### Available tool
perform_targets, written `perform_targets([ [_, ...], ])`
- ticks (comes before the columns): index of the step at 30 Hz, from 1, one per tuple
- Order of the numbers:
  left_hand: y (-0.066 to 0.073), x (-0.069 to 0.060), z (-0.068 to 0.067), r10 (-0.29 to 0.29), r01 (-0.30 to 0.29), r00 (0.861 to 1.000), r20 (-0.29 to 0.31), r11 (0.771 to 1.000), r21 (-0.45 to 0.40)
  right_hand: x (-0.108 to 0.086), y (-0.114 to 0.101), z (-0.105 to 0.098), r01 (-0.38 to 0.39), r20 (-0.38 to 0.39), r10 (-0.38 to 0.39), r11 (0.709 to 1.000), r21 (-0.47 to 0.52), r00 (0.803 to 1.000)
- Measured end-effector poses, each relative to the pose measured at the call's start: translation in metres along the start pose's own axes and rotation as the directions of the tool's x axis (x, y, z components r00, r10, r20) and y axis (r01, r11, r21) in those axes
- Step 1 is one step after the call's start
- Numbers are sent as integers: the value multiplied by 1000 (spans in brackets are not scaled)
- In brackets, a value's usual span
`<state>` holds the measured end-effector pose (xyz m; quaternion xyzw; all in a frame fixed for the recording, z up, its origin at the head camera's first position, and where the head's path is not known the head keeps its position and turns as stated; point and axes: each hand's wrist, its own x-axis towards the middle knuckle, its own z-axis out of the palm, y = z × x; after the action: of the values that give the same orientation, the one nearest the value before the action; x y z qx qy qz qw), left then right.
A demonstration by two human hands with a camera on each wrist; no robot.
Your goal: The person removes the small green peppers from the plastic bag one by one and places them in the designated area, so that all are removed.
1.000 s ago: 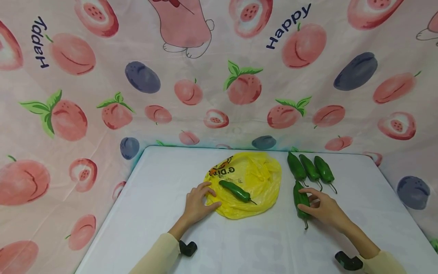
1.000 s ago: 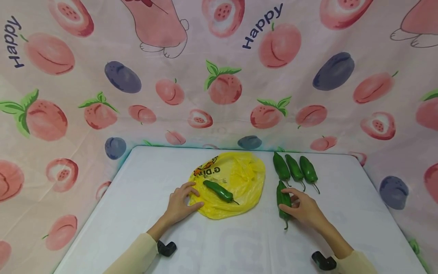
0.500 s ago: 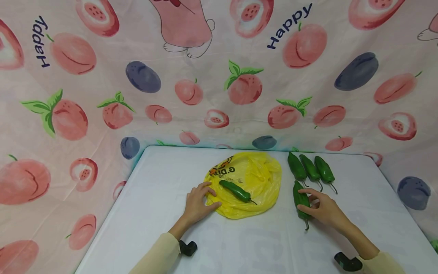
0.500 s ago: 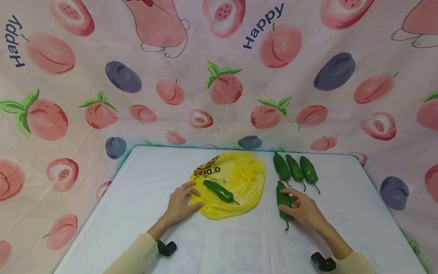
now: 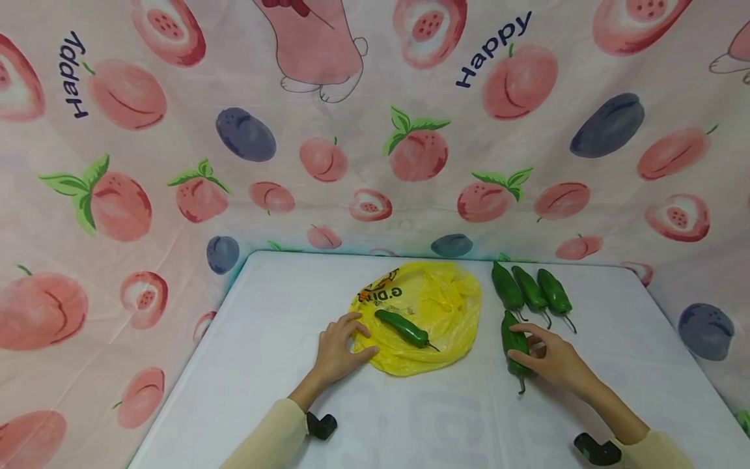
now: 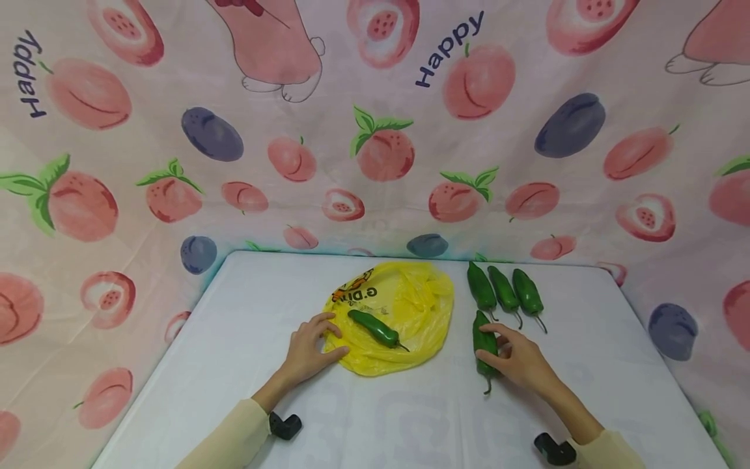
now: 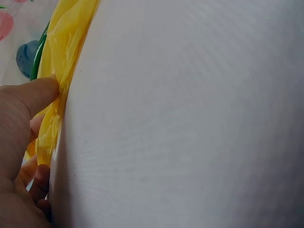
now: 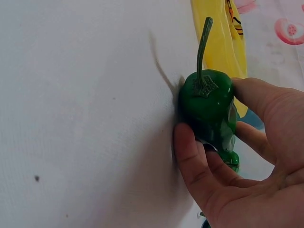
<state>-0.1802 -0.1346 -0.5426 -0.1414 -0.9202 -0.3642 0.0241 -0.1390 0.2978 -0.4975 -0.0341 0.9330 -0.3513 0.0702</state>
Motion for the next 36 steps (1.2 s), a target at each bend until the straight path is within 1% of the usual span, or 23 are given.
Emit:
perform_targets([
  [6,0,1,0,4,-4,1000,-4,1000,3,0,1,-1,19,9,-19,1000,0,1000],
  [15,0,1,1,6,-6,1000,-4,1000,1,-1,1,-4,4,41,-5,999,37,999],
  [19,0,1,1,6,-6,1000,-4,1000,2,-2,0,-6,5,47,-7,999,35,999],
  [24,-2,1,1,6,-6,1000,-3,1000,2,-4,0,-10,26,60,-27,1000,12,998],
  [29,-1,0,1,2,-2,1000,-4,1000,-5,-7,-2,-17,67,80,-66,998,-7,995],
  [34,-1,-1,1,3,-3,1000,-4,1000,-9,-8,-8,-28,101,80,-95,992,-72,992],
  [36,-1,-1,1,5,-5,1000,-5,1000,-11,-8,-10,-31,102,72,-96,991,-88,993],
])
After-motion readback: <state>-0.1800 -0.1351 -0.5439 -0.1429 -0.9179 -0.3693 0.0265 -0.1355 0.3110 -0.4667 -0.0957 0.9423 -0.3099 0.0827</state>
